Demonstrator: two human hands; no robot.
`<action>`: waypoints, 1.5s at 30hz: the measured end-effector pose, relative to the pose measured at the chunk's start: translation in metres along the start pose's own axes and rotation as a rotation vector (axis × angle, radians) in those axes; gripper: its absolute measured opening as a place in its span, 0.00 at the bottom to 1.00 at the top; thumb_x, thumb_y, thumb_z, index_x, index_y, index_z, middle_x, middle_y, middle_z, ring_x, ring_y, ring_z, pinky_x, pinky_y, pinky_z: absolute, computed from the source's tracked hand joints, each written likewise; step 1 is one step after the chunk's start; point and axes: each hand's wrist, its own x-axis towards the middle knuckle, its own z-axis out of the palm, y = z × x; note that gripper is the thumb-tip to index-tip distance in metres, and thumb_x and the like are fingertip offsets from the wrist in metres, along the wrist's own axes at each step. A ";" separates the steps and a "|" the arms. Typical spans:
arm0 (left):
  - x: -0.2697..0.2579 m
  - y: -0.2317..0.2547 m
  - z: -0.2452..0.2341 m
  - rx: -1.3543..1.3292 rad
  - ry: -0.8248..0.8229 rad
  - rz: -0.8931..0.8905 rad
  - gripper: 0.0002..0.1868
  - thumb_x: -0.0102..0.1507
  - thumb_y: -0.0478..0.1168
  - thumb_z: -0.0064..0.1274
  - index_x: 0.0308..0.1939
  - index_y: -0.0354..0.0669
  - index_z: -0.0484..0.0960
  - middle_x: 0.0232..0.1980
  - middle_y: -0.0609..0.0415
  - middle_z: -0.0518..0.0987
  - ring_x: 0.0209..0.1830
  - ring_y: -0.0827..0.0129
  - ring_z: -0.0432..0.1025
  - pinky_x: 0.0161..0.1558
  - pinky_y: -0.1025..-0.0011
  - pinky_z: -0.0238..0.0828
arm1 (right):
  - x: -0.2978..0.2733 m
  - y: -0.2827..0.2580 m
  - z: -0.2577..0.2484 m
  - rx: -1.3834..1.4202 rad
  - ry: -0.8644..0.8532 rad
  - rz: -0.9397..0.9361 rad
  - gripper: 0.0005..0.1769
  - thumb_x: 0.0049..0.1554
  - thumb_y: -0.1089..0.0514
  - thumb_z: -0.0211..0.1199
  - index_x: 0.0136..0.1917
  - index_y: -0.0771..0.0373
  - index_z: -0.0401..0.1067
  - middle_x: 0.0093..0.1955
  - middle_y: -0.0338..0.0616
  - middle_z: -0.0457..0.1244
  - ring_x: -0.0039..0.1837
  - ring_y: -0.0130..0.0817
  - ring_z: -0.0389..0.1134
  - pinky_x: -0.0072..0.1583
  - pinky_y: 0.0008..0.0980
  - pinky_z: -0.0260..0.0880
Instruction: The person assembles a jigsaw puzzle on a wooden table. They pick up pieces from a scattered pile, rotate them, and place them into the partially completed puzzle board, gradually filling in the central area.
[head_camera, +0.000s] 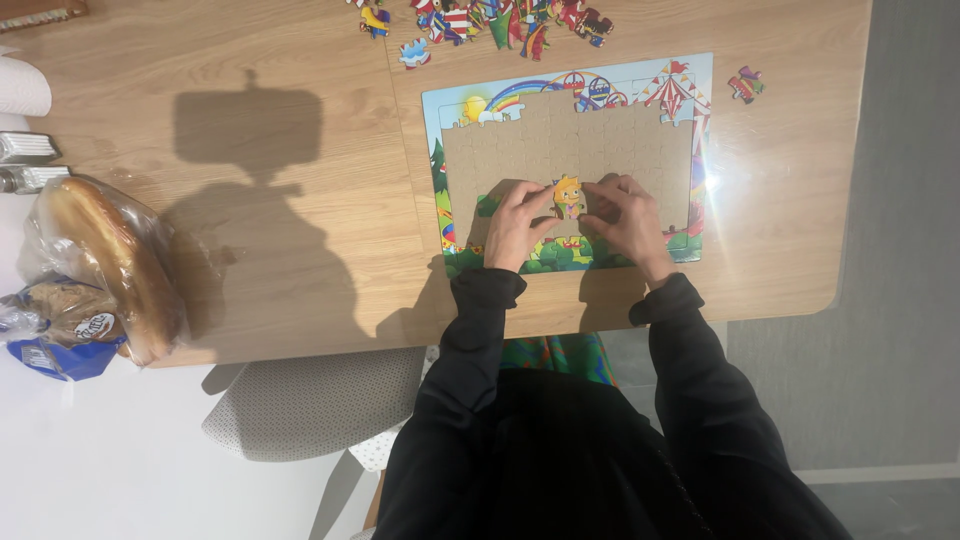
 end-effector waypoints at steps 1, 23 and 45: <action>0.000 0.001 0.000 0.001 0.000 0.000 0.26 0.53 0.45 0.66 0.54 0.45 0.78 0.48 0.56 0.71 0.52 0.62 0.72 0.52 0.72 0.74 | 0.000 0.000 0.000 0.001 0.000 0.000 0.29 0.43 0.60 0.76 0.59 0.56 0.75 0.44 0.42 0.59 0.42 0.33 0.68 0.49 0.32 0.73; -0.001 -0.004 0.005 -0.030 -0.004 -0.050 0.29 0.51 0.47 0.67 0.55 0.48 0.77 0.49 0.58 0.70 0.51 0.63 0.72 0.51 0.71 0.74 | 0.002 -0.006 -0.004 -0.010 -0.008 0.005 0.27 0.45 0.61 0.75 0.59 0.56 0.75 0.43 0.43 0.58 0.42 0.35 0.68 0.48 0.33 0.73; 0.007 0.001 0.007 0.276 0.051 0.133 0.31 0.50 0.56 0.63 0.56 0.58 0.76 0.48 0.59 0.65 0.46 0.66 0.64 0.44 0.68 0.65 | 0.009 0.000 0.005 -0.299 0.017 -0.169 0.36 0.42 0.47 0.75 0.63 0.53 0.71 0.50 0.49 0.57 0.53 0.48 0.62 0.55 0.43 0.66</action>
